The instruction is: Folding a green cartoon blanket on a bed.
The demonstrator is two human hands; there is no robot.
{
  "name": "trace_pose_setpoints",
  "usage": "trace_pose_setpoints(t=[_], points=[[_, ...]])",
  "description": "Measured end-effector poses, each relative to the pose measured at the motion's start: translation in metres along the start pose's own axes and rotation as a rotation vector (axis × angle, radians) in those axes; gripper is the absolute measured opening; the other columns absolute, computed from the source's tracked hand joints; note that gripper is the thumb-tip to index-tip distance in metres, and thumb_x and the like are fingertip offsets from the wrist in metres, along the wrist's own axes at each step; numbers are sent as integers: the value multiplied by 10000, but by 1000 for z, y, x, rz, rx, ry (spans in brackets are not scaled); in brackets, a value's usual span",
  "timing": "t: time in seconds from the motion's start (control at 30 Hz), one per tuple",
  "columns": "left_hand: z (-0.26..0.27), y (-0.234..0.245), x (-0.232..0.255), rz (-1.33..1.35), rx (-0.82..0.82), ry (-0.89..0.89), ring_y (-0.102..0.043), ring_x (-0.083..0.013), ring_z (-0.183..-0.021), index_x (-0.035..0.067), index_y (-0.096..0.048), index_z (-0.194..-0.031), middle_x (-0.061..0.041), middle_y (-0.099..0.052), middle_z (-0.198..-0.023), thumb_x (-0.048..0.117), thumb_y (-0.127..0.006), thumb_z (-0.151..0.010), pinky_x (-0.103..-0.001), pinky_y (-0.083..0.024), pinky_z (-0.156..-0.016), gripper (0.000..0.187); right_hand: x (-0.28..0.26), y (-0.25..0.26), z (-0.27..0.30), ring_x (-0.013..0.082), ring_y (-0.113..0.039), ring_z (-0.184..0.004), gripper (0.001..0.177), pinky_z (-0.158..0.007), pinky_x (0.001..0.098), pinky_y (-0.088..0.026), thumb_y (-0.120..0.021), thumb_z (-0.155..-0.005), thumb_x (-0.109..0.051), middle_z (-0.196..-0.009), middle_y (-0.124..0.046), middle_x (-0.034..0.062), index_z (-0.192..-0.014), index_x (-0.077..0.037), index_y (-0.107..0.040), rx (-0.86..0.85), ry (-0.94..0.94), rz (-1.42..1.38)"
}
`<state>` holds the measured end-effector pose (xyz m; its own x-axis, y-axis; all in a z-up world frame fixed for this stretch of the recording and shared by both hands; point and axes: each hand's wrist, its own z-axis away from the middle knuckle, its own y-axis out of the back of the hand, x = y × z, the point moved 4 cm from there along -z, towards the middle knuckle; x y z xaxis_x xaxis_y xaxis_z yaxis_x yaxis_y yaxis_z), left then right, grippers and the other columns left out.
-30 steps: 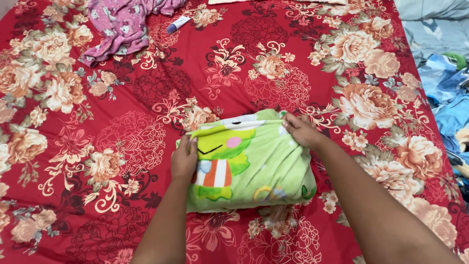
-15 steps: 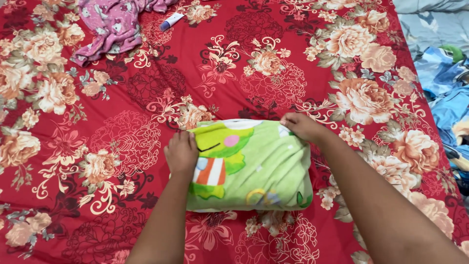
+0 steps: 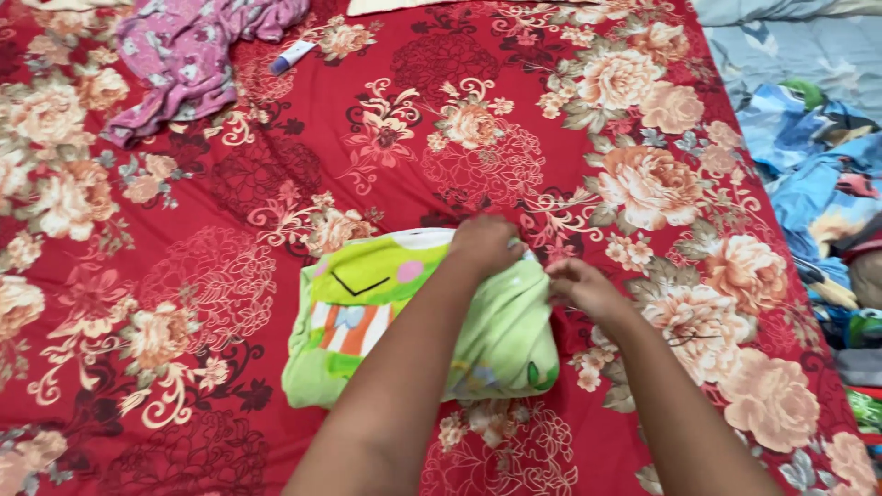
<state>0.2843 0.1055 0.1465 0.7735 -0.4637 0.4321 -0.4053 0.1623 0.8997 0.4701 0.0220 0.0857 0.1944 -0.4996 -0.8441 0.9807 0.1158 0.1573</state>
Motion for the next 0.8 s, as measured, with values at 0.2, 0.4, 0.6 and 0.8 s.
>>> trace_pose_setpoints(t=[0.2,0.4,0.6,0.8], points=[[-22,-16,27,-252,-538,184,-495,-276,-1338,164,-680,-1260,-77,-624,-1360,537,-763,-814,-496,-378,-1096,588,16,0,-1,191,-623,-1117,410,-968,340,-531,-733,-797,54,-1125,-621,43,-1130,-118,-568,-222,244,-202],[-36,-55,-3,-306,-525,106,-663,-253,-1168,200,-727,-1212,-55,-705,-1273,276,-662,-866,-455,-520,-964,360,20,-11,-17,184,-616,-1141,79,-1003,325,-528,-710,-912,-83,-1220,-498,56,-972,-46,-675,-90,481,133],[-16,-30,-14,-127,-256,65,-685,-303,-1076,224,-678,-1137,-94,-740,-1094,332,-561,-994,-492,-519,-865,214,-8,-23,2,207,-501,-1228,88,-1059,364,-418,-676,-946,-69,-1278,-492,87,-990,-19,-618,-103,726,247],[-13,-21,-71,30,-95,447,-662,-351,-1077,178,-705,-1104,-138,-718,-1124,366,-593,-981,-505,-502,-911,250,-2,-20,21,167,-574,-1073,72,-1004,319,-452,-601,-999,-120,-1059,-611,59,-976,-55,-585,-347,429,364]])
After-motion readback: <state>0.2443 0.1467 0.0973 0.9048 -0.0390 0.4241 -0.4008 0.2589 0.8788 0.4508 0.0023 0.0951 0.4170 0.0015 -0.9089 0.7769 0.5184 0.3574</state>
